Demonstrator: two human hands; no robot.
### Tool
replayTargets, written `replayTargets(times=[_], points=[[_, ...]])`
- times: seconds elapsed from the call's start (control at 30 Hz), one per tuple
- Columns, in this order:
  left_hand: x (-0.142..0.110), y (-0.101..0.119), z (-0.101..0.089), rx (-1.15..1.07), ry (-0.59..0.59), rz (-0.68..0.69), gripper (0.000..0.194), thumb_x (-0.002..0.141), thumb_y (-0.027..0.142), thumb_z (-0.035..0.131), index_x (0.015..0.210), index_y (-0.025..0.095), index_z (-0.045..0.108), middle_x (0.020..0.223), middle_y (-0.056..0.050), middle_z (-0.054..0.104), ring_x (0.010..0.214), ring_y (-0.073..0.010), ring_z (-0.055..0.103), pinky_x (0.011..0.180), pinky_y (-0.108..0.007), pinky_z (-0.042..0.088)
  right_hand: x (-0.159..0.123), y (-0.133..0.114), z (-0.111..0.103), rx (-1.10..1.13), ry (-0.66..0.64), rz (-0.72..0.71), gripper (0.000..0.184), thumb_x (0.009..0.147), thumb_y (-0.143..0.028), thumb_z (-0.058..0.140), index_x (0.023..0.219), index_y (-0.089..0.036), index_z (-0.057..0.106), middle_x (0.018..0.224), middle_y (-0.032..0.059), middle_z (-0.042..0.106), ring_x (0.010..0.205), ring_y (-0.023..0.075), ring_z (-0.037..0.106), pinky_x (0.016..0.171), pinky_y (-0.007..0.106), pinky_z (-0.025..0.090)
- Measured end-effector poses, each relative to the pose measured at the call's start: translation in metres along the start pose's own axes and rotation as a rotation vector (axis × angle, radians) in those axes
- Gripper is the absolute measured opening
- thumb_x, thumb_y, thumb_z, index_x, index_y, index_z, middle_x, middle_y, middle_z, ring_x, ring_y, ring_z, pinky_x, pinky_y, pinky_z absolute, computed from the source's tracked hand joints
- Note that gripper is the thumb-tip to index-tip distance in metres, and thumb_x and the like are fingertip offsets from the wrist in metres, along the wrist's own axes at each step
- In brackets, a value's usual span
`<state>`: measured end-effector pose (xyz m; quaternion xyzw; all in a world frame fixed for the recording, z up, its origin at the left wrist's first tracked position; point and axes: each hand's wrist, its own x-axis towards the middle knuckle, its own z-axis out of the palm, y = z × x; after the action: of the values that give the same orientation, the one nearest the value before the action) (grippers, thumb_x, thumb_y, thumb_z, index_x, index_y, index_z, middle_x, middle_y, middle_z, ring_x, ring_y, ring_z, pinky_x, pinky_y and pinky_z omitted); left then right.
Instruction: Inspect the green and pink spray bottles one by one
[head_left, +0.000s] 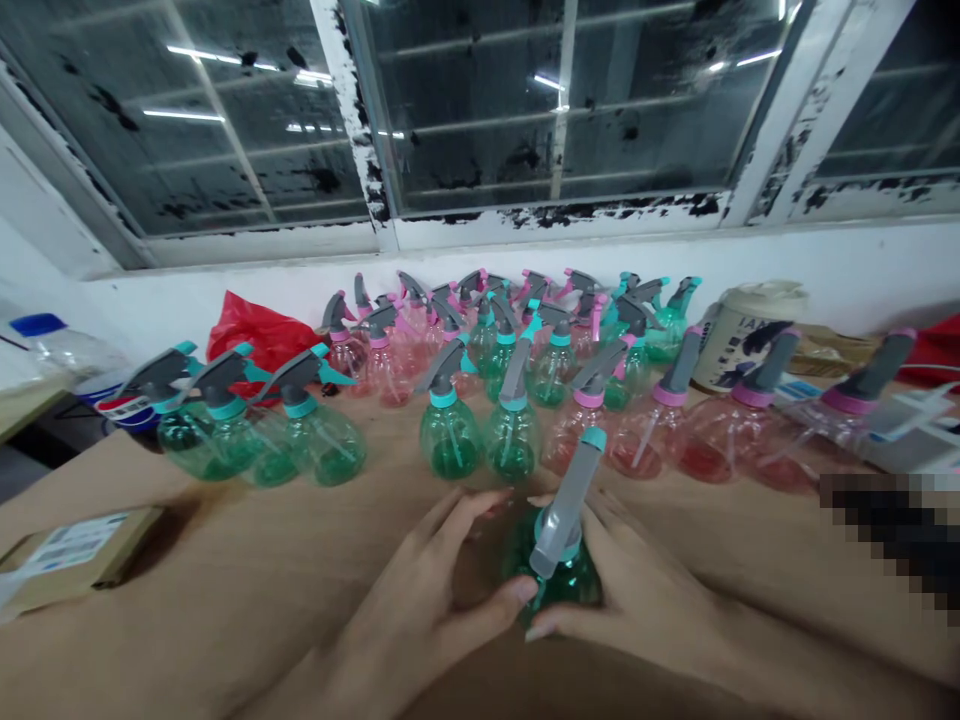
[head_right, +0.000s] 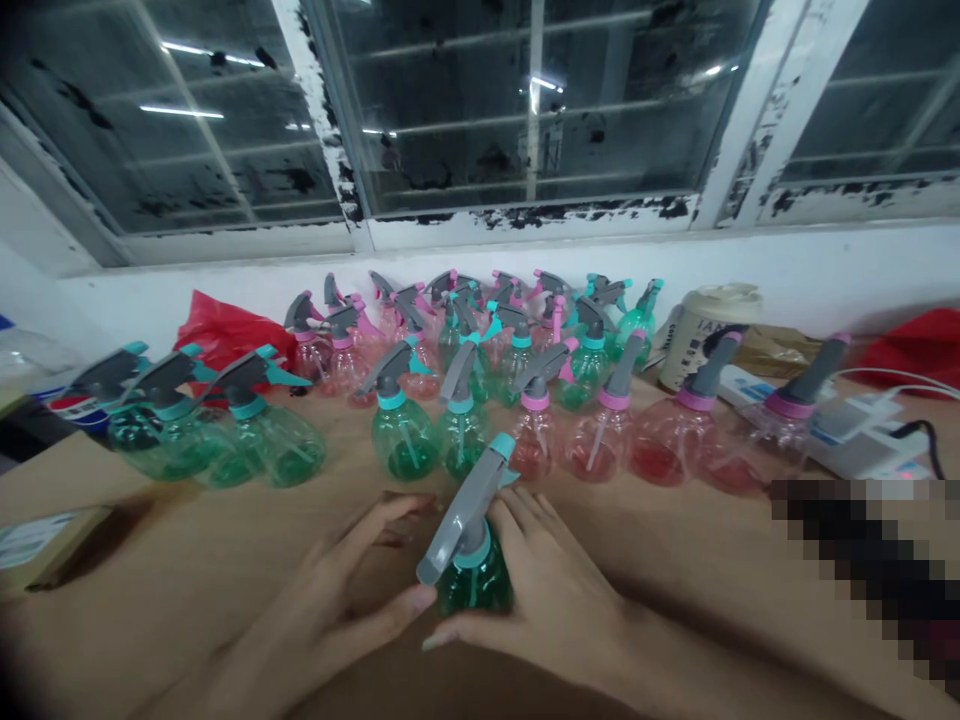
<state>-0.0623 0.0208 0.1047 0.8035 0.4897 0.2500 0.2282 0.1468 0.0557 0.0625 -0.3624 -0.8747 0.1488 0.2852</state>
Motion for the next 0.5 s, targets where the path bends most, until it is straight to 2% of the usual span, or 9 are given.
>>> replayTargets(times=[0.13, 0.3, 0.43, 0.5], points=[[0.002, 0.002, 0.002, -0.058, -0.036, -0.007, 0.046, 0.082, 0.038, 0.058, 0.123, 0.032, 0.037, 0.122, -0.001, 0.056, 0.110, -0.0215, 0.054, 0.093, -0.039, 0.045, 0.000, -0.003, -0.001, 0.037, -0.006, 0.013, 0.071, 0.065, -0.067, 0.061, 0.114, -0.016, 0.048, 0.115, 0.0135, 0.057, 0.105, 0.0306, 0.054, 0.086, 0.048, 0.045], [0.015, 0.010, 0.001, -0.091, -0.088, -0.025, 0.068, 0.076, 0.044, 0.063, 0.133, 0.025, 0.031, 0.135, -0.009, 0.044, 0.124, -0.0303, 0.040, 0.101, -0.052, 0.035, 0.001, -0.003, 0.001, 0.097, -0.024, 0.026, 0.077, 0.062, -0.063, 0.066, 0.118, -0.016, 0.044, 0.118, 0.0138, 0.054, 0.106, 0.0299, 0.051, 0.087, 0.047, 0.043], [0.031, 0.013, 0.009, -0.143, -0.078, 0.056, 0.076, 0.070, 0.040, 0.068, 0.134, 0.025, 0.030, 0.134, -0.009, 0.044, 0.121, -0.0302, 0.043, 0.100, -0.051, 0.037, 0.002, 0.001, 0.006, 0.168, -0.072, 0.015, 0.090, 0.056, -0.063, 0.070, 0.125, -0.014, 0.039, 0.126, 0.0153, 0.049, 0.115, 0.0313, 0.045, 0.093, 0.047, 0.041], [0.039, 0.014, 0.016, -0.187, -0.032, 0.120, 0.071, 0.069, 0.036, 0.070, 0.131, 0.025, 0.035, 0.131, -0.008, 0.046, 0.117, -0.0286, 0.046, 0.099, -0.048, 0.039, 0.003, 0.005, 0.008, 0.186, -0.092, -0.016, 0.094, 0.054, -0.065, 0.070, 0.127, -0.014, 0.038, 0.129, 0.0158, 0.045, 0.120, 0.0318, 0.040, 0.097, 0.047, 0.037]])
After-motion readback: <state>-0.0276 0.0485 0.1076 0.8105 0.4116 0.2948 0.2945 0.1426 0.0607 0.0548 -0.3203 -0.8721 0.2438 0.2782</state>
